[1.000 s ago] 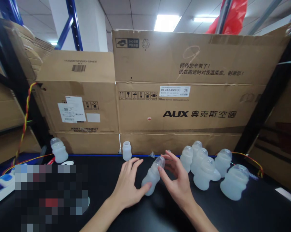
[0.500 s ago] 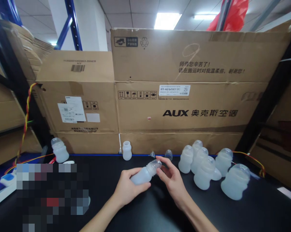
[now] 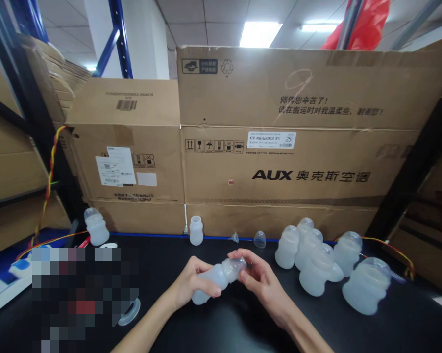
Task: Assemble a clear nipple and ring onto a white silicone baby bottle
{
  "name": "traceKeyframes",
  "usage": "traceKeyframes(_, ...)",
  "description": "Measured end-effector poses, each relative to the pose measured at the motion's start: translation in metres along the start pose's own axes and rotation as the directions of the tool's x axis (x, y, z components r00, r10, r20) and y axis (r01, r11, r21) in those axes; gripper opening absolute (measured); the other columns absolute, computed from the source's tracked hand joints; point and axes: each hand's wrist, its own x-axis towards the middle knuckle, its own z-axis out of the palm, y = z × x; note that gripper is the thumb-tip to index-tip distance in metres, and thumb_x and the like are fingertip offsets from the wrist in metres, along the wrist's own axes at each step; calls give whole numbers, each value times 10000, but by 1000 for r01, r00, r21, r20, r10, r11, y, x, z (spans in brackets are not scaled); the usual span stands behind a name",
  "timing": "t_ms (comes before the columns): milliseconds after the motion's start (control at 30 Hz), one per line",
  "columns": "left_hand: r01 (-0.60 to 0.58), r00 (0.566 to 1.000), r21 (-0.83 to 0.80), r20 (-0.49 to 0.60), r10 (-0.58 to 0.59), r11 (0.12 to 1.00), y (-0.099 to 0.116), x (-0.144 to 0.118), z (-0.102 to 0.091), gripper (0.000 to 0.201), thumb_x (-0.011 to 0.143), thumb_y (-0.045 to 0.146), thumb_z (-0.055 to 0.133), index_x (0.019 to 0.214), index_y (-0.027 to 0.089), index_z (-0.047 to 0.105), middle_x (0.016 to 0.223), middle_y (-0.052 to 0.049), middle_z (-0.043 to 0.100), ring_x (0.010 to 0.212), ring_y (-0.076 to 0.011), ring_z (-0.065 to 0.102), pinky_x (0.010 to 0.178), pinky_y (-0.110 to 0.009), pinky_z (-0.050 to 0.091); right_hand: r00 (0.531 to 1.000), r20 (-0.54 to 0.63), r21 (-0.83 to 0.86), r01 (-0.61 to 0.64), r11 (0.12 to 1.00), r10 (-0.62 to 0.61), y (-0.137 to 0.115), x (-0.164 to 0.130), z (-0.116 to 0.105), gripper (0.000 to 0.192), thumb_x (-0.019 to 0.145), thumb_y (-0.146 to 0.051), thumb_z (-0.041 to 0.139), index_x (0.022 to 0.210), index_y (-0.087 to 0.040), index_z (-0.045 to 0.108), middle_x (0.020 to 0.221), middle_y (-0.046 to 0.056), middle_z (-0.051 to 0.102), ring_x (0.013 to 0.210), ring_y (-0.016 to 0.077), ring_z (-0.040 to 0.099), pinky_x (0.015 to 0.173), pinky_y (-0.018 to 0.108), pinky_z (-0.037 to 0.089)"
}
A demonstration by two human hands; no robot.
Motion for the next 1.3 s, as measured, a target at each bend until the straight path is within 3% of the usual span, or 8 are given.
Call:
traceKeyframes(100, -17, 1000, 34, -17, 18, 999, -3, -1, 5, 281, 585, 380, 804, 620, 116, 718, 552, -7, 605, 499, -126, 478, 499, -243, 308, 1000, -9, 1, 15, 1000, -15, 4, 2, 0, 439, 886, -563, 767, 1197, -256, 722, 1269, 83, 700, 1017, 203, 659, 886, 307, 560)
traceKeyframes(300, -112, 985, 170, -109, 132, 979, -8, -3, 25, 345, 714, 453, 803, 726, 116, 731, 591, 57, 423, 572, -70, 306, 539, -242, 209, 983, -164, 96, -64, 993, 79, 19, 10, 1, 596, 768, -635, 854, 1160, -213, 703, 975, 56, 716, 791, 199, 692, 765, 413, 666)
traceKeyframes(567, -163, 935, 522, -190, 300, 837, -6, -8, 37, 297, 868, 399, 719, 1120, 252, 772, 983, -14, 754, 830, -206, 623, 796, -324, 437, 965, -264, 54, 6, 999, 9, 20, 10, 9, 610, 831, -621, 805, 1259, -207, 674, 970, 55, 713, 770, 173, 693, 703, 302, 654)
traceKeyframes(700, -140, 919, 665, -188, 346, 734, -4, -6, 46, 488, 889, 368, 701, 1367, 298, 631, 1278, -56, 712, 1129, -325, 618, 1006, -476, 447, 919, -360, -142, 117, 983, -162, 15, 3, 16, 573, 933, -559, 719, 1395, -247, 583, 1176, 87, 711, 1017, 216, 730, 892, 335, 655)
traceKeyframes(833, -117, 960, 786, -67, 272, 606, -6, -5, 53, 517, 850, 479, 769, 1297, 236, 683, 1280, -108, 662, 1173, -348, 568, 1083, -552, 464, 899, -251, -510, 192, 838, -359, 3, -2, 12, 427, 1009, -452, 644, 1408, -305, 624, 1255, 69, 689, 1066, 206, 696, 965, 354, 604)
traceKeyframes(933, -73, 976, 794, -67, 207, 604, -7, -7, 55, 677, 824, 498, 796, 1422, 220, 641, 1440, -133, 585, 1344, -372, 489, 1205, -563, 407, 847, -253, -681, 187, 708, -467, -3, -1, 1, 378, 1024, -424, 605, 1391, -334, 629, 1302, 53, 661, 1137, 221, 665, 991, 392, 564)
traceKeyframes(1100, -52, 983, 793, -68, 173, 607, -5, -7, 53, 696, 834, 478, 781, 1459, 213, 630, 1486, -135, 561, 1387, -364, 471, 1245, -549, 390, 716, -464, -747, 0, 664, -522, -5, 5, -16, 424, 1003, -515, 560, 1328, -256, 649, 1328, 99, 655, 1139, 296, 661, 956, 505, 558)
traceKeyframes(1300, -45, 981, 788, -80, 175, 614, -4, -9, 53, 704, 850, 496, 762, 1475, 204, 621, 1502, -137, 555, 1405, -360, 456, 1258, -548, 378, 641, -480, -817, -77, 571, -600, -7, 6, -24, 478, 990, -518, 538, 1356, -226, 632, 1281, 120, 677, 1131, 332, 661, 940, 536, 543)
